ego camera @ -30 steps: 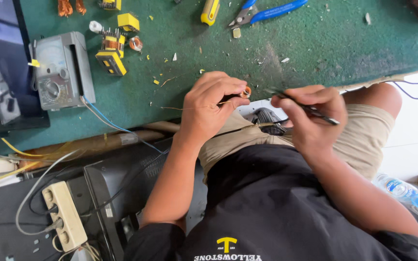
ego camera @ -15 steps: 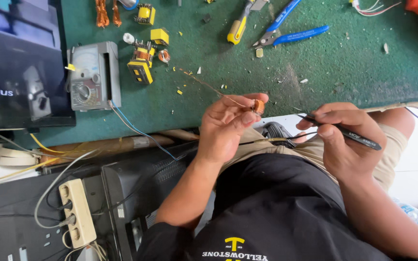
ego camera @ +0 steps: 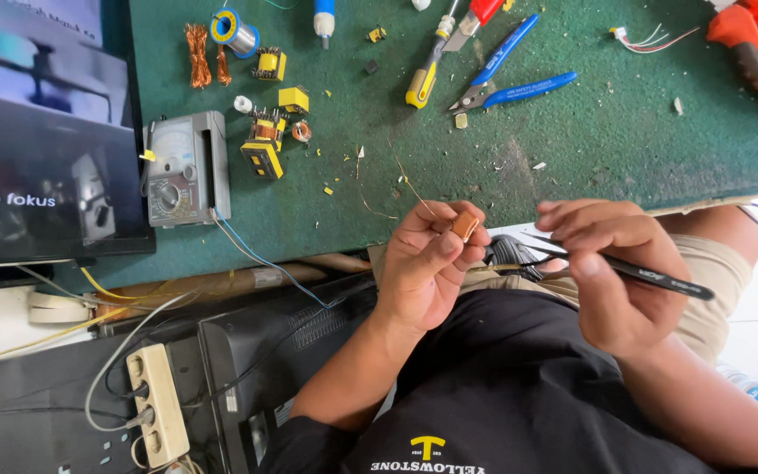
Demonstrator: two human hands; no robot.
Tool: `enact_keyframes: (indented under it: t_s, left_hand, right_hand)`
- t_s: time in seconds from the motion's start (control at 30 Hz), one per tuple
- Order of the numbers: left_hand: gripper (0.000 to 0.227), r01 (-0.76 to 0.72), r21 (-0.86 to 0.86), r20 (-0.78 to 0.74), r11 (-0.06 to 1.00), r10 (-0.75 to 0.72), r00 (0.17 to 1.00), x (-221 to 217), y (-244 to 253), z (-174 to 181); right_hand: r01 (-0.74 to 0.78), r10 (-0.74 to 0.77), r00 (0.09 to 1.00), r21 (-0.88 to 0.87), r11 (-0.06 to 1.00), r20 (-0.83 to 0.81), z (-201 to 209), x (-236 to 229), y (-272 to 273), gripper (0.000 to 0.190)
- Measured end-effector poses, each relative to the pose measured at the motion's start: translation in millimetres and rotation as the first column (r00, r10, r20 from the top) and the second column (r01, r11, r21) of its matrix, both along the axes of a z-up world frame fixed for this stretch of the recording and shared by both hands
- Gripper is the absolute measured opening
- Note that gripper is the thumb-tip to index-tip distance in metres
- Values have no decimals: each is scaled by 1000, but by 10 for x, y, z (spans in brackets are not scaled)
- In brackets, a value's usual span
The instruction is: The person winds a thin copper wire around a small cylindrical core using a red-handled tool. They then use a pen-like tool to adjust the wire and finally use pliers to trim the excess wire.
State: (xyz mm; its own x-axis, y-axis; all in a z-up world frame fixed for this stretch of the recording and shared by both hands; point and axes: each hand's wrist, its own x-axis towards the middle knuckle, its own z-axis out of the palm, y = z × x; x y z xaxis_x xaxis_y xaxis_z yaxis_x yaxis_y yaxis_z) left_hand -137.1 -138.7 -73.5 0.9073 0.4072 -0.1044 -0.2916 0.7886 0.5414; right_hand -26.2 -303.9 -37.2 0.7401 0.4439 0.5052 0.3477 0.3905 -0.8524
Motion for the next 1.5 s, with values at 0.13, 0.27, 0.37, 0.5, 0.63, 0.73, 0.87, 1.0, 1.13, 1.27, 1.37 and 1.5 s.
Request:
enact_keyframes:
  t_s: [0.13,0.27,0.37,0.5,0.63,0.73,0.87,1.0,1.13,1.27,1.37,1.5]
  left_hand:
    - [27,37,-57,37,998,-34,999,-13,-44,-5]
    - [24,56,-251,54,966,-44,998,-25,-145,16]
    - [22,55,-252,61,966,-41,997,-38,-194,26]
    - [22,20,-134,50,991,-13,999,-54,-242,47]
    - [21,-47,-23,55,999,49,997,-22,-313,54]
    - [22,-147,118,45,982,143,989,16,-358,119]
    - [51,-255,499,73,828,253,965,67,-344,173]
    - [40,-266,813,133,518,281,951,104,-259,403]
    - [31,-360,854,252,374,308,917,122,-255,457]
    - [30,-369,881,276,297,310,910,108,-232,466]
    - [29,-370,877,281,305,298,912,91,-213,532]
    - [35,-486,863,419,136,343,841,148,-211,458]
  right_hand:
    - [28,-29,999,-49,998,-39,171,-25,-33,25]
    - [68,1,980,-341,938,197,372,45,-21,15]
    - [84,20,957,-340,937,291,454,53,42,23]
    - [63,50,950,-347,936,307,489,47,85,15]
    - [67,62,929,-330,941,366,324,72,87,10]
    - [151,32,787,-242,958,616,262,81,104,7]
    - [-14,84,965,-270,963,250,176,80,65,8]
    - [-193,191,981,-100,976,-36,-68,103,43,13]
    - [-266,264,964,-104,958,-29,-185,167,-8,11]
    - [-296,287,954,-105,950,-91,-318,203,-55,11]
    - [-336,318,928,-70,939,-193,-392,183,-40,10]
    - [-370,399,843,149,917,-362,-387,43,124,12]
